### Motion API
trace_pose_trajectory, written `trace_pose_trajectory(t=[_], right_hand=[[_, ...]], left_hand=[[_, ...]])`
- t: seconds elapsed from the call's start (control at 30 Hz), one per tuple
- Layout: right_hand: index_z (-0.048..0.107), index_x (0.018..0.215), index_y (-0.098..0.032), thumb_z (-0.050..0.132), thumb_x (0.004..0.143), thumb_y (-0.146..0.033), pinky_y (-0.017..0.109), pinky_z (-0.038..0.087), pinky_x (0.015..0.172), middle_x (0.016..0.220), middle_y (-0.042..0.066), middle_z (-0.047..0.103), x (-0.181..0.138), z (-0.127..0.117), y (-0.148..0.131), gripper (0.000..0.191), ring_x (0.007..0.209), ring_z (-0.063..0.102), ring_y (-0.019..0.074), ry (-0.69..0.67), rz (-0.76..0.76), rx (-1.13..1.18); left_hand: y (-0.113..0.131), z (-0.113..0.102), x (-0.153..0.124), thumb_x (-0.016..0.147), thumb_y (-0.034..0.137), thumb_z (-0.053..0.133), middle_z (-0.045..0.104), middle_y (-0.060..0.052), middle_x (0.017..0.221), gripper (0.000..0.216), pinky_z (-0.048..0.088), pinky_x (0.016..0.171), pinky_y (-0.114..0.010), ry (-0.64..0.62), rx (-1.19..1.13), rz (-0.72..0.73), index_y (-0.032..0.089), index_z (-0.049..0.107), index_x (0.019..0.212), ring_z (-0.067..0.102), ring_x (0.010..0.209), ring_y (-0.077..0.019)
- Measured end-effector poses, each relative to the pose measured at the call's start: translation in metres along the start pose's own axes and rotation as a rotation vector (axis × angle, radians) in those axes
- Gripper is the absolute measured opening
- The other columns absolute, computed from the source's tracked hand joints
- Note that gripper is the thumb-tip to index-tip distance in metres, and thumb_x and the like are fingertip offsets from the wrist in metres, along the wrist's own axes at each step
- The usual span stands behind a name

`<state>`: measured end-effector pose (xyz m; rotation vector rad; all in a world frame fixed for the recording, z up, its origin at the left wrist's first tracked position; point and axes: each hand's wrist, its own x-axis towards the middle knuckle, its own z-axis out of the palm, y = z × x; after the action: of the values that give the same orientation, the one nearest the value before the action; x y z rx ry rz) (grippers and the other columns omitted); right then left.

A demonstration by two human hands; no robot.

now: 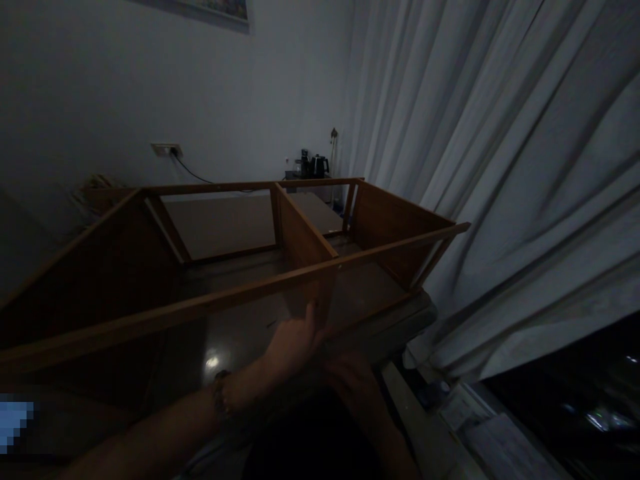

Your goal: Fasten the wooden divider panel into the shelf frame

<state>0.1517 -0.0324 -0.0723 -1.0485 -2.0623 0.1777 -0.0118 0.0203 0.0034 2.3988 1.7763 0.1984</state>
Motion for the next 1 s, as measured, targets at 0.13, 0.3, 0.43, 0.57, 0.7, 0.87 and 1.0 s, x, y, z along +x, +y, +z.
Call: trace_pose_trajectory(t=[0.13,0.3,0.43,0.57,0.7,0.87,1.0], right_hand=[[0.060,0.095,-0.025,0.047,0.085,-0.027,0.032,0.049,0.071,0.084,0.003,0.062,0.000,0.007,-0.003,0.017,0.080,0.058,0.0173,0.058,0.025,-0.026],[0.052,0.109,-0.024,0.039,0.088,-0.023,0.033,0.047,0.077,0.094,0.004,0.064,0.001,0.011,-0.008,0.025,0.086,0.058,0.0170,0.041,0.097,0.105],[0.052,0.107,-0.023,0.037,0.088,-0.024,0.027,0.046,0.074,0.096,0.005,0.063,0.002,0.013,-0.018,0.025,0.085,0.059,0.0156,0.168,0.388,0.264],[0.051,0.105,-0.020,0.036,0.089,-0.031,0.022,0.046,0.063,0.085,0.003,0.062,0.001,0.015,-0.025,0.025,0.070,0.058,0.0129,0.239,0.672,0.466],[0.051,0.103,-0.020,0.037,0.087,-0.035,0.022,0.045,0.061,0.084,0.002,0.060,0.000,0.019,-0.026,0.026,0.066,0.056,0.0120,0.255,0.746,0.607],[0.053,0.103,-0.020,0.039,0.087,-0.032,0.023,0.046,0.067,0.085,0.003,0.061,-0.001,0.019,-0.024,0.025,0.073,0.057,0.0137,0.235,0.677,0.519],[0.053,0.103,-0.020,0.048,0.083,-0.030,0.027,0.047,0.071,0.092,0.006,0.062,-0.006,0.015,-0.016,0.023,0.081,0.058,0.0169,0.198,0.528,0.358]], left_hand=[[0.000,0.001,0.001,0.084,0.050,0.022,0.066,-0.012,0.079,0.056,0.043,0.056,-0.027,-0.003,0.013,-0.009,0.007,0.026,0.121,0.064,0.069,-0.0223],[-0.001,0.002,0.001,0.084,0.050,0.021,0.066,-0.013,0.081,0.058,0.044,0.059,-0.027,-0.027,0.022,-0.013,0.006,0.024,0.123,0.064,0.073,-0.0221],[0.000,0.001,0.000,0.085,0.050,0.020,0.066,-0.014,0.082,0.057,0.044,0.059,-0.027,-0.019,0.003,-0.001,0.006,0.027,0.121,0.064,0.073,-0.0215],[0.000,0.000,0.000,0.084,0.050,0.023,0.066,-0.013,0.081,0.057,0.044,0.057,-0.027,-0.011,-0.007,0.001,0.007,0.027,0.121,0.064,0.072,-0.0221],[0.001,0.001,0.001,0.084,0.050,0.022,0.066,-0.013,0.080,0.057,0.044,0.057,-0.027,-0.005,0.010,-0.013,0.007,0.028,0.120,0.064,0.071,-0.0221],[0.000,0.001,0.000,0.085,0.049,0.021,0.066,-0.013,0.080,0.057,0.044,0.060,-0.026,-0.014,0.028,-0.009,0.005,0.026,0.122,0.064,0.074,-0.0213],[0.001,0.001,0.000,0.085,0.048,0.021,0.066,-0.013,0.081,0.057,0.044,0.058,-0.028,-0.005,0.035,-0.006,0.005,0.025,0.122,0.064,0.072,-0.0230]])
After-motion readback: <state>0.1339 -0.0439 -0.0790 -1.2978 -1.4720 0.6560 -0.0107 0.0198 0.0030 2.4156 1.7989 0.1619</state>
